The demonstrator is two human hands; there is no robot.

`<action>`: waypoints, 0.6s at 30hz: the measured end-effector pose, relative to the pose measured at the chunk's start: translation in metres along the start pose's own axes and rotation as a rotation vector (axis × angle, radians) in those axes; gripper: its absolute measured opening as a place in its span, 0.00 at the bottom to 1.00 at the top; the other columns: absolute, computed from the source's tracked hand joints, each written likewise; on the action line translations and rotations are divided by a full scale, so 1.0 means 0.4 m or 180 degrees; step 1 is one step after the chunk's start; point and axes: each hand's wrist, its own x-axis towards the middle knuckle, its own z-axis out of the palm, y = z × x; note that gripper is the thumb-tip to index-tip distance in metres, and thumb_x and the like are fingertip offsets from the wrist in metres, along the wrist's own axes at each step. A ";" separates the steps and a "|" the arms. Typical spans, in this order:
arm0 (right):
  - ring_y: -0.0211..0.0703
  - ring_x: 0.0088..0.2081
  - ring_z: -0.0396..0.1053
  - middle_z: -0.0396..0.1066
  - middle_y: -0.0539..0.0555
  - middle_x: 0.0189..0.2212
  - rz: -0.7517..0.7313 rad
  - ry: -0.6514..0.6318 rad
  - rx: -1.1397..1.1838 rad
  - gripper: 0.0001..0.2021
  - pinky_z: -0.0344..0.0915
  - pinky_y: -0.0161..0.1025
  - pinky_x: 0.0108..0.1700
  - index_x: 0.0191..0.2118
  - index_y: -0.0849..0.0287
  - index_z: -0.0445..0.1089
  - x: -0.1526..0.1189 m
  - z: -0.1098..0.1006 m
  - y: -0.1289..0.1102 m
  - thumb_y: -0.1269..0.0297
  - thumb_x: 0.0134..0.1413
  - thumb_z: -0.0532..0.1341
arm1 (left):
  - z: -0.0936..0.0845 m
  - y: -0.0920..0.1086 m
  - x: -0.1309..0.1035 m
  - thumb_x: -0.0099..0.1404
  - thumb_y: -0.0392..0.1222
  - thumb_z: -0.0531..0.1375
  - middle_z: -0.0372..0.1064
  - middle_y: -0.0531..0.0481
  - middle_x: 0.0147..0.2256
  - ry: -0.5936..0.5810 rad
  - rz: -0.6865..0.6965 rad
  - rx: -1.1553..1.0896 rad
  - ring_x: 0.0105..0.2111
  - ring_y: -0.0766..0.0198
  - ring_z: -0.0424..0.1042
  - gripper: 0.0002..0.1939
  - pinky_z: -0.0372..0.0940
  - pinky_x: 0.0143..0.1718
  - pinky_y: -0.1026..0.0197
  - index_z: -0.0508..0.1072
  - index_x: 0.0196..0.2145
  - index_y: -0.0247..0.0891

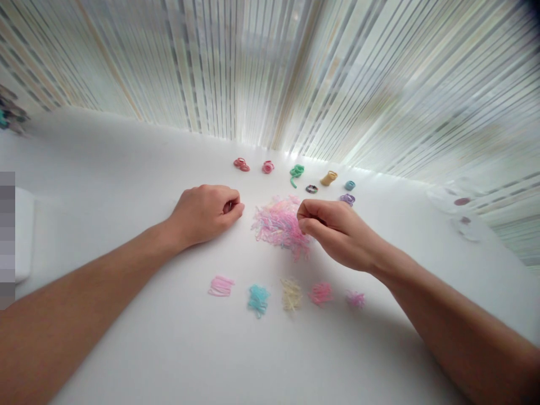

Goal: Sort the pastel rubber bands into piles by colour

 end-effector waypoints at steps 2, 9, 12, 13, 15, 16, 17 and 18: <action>0.35 0.24 0.55 0.60 0.46 0.20 -0.0045 -0.0064 -0.0039 0.09 0.52 0.37 0.28 0.26 0.56 0.61 -0.003 -0.004 -0.005 0.66 0.58 0.56 | -0.002 0.001 -0.001 0.68 0.52 0.52 0.72 0.49 0.30 -0.0024 0.0016 0.0006 0.30 0.61 0.64 0.16 0.48 0.32 0.55 0.65 0.26 0.40; 0.35 0.26 0.58 0.66 0.47 0.22 -0.0075 -0.0465 0.0055 0.07 0.55 0.37 0.29 0.28 0.58 0.73 -0.015 -0.031 -0.023 0.68 0.57 0.62 | 0.000 0.003 0.001 0.67 0.51 0.52 0.71 0.50 0.30 -0.0032 -0.0027 0.0018 0.30 0.61 0.63 0.16 0.48 0.32 0.55 0.64 0.26 0.40; 0.36 0.27 0.59 0.69 0.48 0.24 -0.0036 -0.0667 0.0161 0.07 0.57 0.37 0.29 0.29 0.58 0.77 -0.019 -0.042 -0.027 0.68 0.57 0.64 | 0.000 0.004 0.000 0.67 0.51 0.53 0.72 0.50 0.31 -0.0035 -0.0026 0.0024 0.30 0.61 0.64 0.15 0.48 0.32 0.55 0.65 0.27 0.41; 0.36 0.27 0.59 0.70 0.48 0.24 -0.0025 -0.0722 0.0210 0.06 0.57 0.37 0.29 0.30 0.59 0.78 -0.020 -0.044 -0.026 0.67 0.57 0.64 | -0.001 0.004 -0.001 0.67 0.51 0.52 0.72 0.50 0.31 -0.0035 -0.0024 0.0029 0.30 0.61 0.64 0.15 0.48 0.32 0.55 0.66 0.27 0.41; 0.36 0.27 0.59 0.70 0.49 0.24 -0.0006 -0.0809 0.0335 0.07 0.57 0.37 0.29 0.30 0.59 0.79 -0.019 -0.048 -0.025 0.66 0.58 0.65 | -0.003 0.004 -0.002 0.67 0.51 0.52 0.73 0.49 0.31 -0.0033 -0.0029 0.0043 0.31 0.60 0.65 0.15 0.48 0.32 0.55 0.67 0.27 0.41; 0.36 0.27 0.59 0.70 0.49 0.23 0.0010 -0.0848 0.0405 0.08 0.57 0.37 0.29 0.30 0.60 0.79 -0.019 -0.050 -0.024 0.64 0.58 0.66 | -0.003 0.004 -0.002 0.67 0.51 0.52 0.73 0.49 0.31 -0.0036 -0.0032 0.0048 0.31 0.60 0.66 0.15 0.48 0.32 0.55 0.67 0.27 0.41; 0.36 0.27 0.59 0.69 0.49 0.23 0.0034 -0.0893 0.0479 0.08 0.57 0.37 0.28 0.30 0.60 0.79 -0.019 -0.052 -0.024 0.63 0.59 0.66 | -0.003 0.003 -0.002 0.67 0.52 0.52 0.73 0.49 0.31 -0.0039 -0.0039 0.0051 0.31 0.60 0.66 0.15 0.48 0.32 0.55 0.67 0.27 0.41; 0.36 0.27 0.59 0.69 0.49 0.23 0.0064 -0.0941 0.0549 0.09 0.57 0.37 0.28 0.31 0.61 0.79 -0.019 -0.054 -0.023 0.62 0.59 0.66 | -0.003 0.003 -0.002 0.66 0.52 0.52 0.73 0.49 0.31 -0.0041 -0.0046 0.0052 0.31 0.60 0.66 0.15 0.48 0.32 0.55 0.68 0.27 0.41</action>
